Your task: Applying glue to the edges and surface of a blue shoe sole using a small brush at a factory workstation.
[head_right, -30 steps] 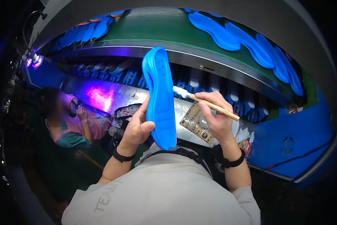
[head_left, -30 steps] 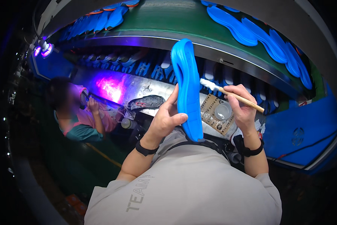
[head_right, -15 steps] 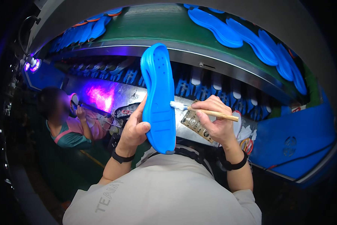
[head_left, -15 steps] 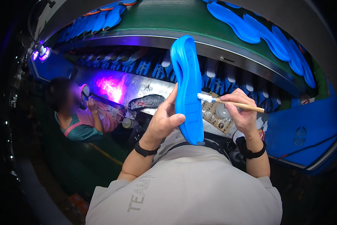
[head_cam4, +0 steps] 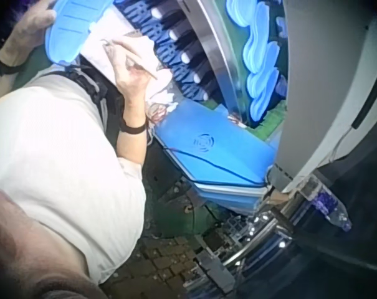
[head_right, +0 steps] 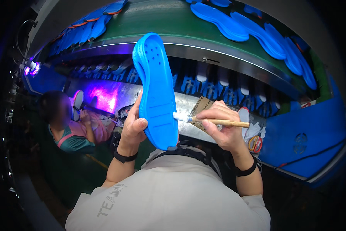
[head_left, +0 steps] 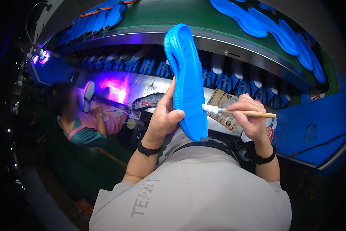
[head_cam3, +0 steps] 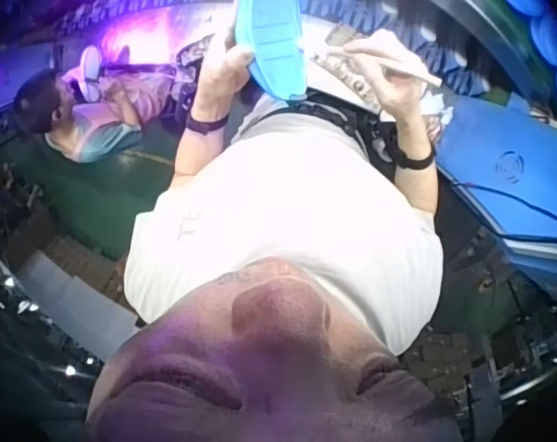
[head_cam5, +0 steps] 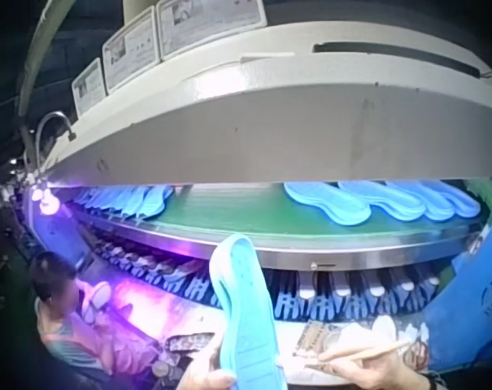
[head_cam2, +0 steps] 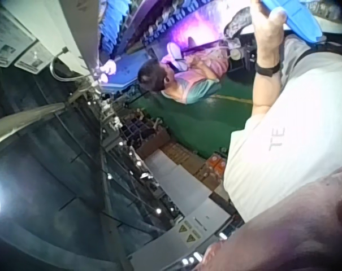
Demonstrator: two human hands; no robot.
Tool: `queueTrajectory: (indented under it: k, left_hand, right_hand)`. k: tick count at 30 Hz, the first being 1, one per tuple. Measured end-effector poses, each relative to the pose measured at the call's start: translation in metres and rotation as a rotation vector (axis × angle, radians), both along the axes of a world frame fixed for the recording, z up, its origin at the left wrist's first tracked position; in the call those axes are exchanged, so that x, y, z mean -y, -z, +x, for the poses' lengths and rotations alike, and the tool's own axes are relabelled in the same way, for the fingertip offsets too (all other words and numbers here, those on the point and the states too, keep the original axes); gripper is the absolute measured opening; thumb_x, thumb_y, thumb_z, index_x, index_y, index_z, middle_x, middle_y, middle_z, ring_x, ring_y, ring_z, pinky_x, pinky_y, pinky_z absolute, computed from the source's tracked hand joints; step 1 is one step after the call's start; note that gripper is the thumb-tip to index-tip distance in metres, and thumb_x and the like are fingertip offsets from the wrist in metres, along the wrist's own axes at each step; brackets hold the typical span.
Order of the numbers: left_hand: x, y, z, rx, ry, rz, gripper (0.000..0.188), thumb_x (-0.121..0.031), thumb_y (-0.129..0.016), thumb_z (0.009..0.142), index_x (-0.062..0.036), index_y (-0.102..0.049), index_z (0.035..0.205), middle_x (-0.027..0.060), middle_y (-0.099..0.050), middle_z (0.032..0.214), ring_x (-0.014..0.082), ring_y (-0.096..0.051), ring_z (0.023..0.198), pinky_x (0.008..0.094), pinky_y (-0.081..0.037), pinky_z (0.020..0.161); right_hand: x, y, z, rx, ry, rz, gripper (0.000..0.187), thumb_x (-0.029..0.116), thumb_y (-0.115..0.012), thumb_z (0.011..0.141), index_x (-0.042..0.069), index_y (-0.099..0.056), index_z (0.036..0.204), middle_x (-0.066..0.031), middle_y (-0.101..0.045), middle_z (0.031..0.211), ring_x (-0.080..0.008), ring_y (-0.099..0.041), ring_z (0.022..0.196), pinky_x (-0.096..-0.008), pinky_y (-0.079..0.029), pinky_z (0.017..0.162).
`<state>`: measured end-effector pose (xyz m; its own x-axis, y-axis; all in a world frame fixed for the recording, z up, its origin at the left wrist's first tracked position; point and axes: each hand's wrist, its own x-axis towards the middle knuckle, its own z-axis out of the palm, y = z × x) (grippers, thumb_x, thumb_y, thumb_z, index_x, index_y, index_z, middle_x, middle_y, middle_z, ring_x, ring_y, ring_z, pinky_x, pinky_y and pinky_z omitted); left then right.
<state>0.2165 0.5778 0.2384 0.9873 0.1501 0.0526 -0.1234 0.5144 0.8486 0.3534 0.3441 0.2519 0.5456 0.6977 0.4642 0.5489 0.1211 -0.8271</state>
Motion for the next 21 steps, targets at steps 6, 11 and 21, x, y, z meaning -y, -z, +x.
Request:
queueTrajectory:
  k: [6, 11, 21]
  left_hand:
    - [0.002, -0.001, -0.003, -0.015, -0.014, 0.043, 0.118, -0.035, -0.082, 0.075, 0.0001, -0.009, 0.160, 0.0188, -0.037, 0.154, 0.0284, -0.044, 0.139, 0.0418, -0.037, 0.114]
    - [0.003, -0.001, -0.003, 0.040, -0.042, 0.108, 0.121, -0.035, -0.085, 0.072, -0.0020, -0.010, 0.161, 0.0184, -0.037, 0.155, 0.0287, -0.043, 0.140, 0.0421, -0.036, 0.115]
    - [-0.005, 0.005, -0.004, 0.056, -0.087, 0.139, 0.119, -0.031, -0.083, 0.072, -0.0033, -0.010, 0.161, 0.0168, -0.036, 0.156, 0.0285, -0.042, 0.141, 0.0417, -0.036, 0.115]
  right_hand:
    - [-0.007, -0.001, -0.004, -0.059, 0.060, 0.050, 0.014, 0.004, -0.066, 0.082, -0.001, -0.074, 0.093, -0.0090, -0.071, 0.080, -0.0176, -0.056, 0.069, -0.0332, -0.043, 0.070]
    - [-0.007, 0.002, -0.005, -0.051, 0.121, 0.057, 0.017, 0.004, -0.065, 0.084, -0.002, -0.073, 0.098, -0.0112, -0.071, 0.086, -0.0184, -0.058, 0.073, -0.0319, -0.044, 0.070]
    - [0.004, 0.003, -0.015, 0.003, 0.000, 0.053, 0.018, 0.001, -0.063, 0.075, -0.001, -0.072, 0.091, -0.0082, -0.068, 0.075, -0.0185, -0.053, 0.062, -0.0334, -0.040, 0.069]
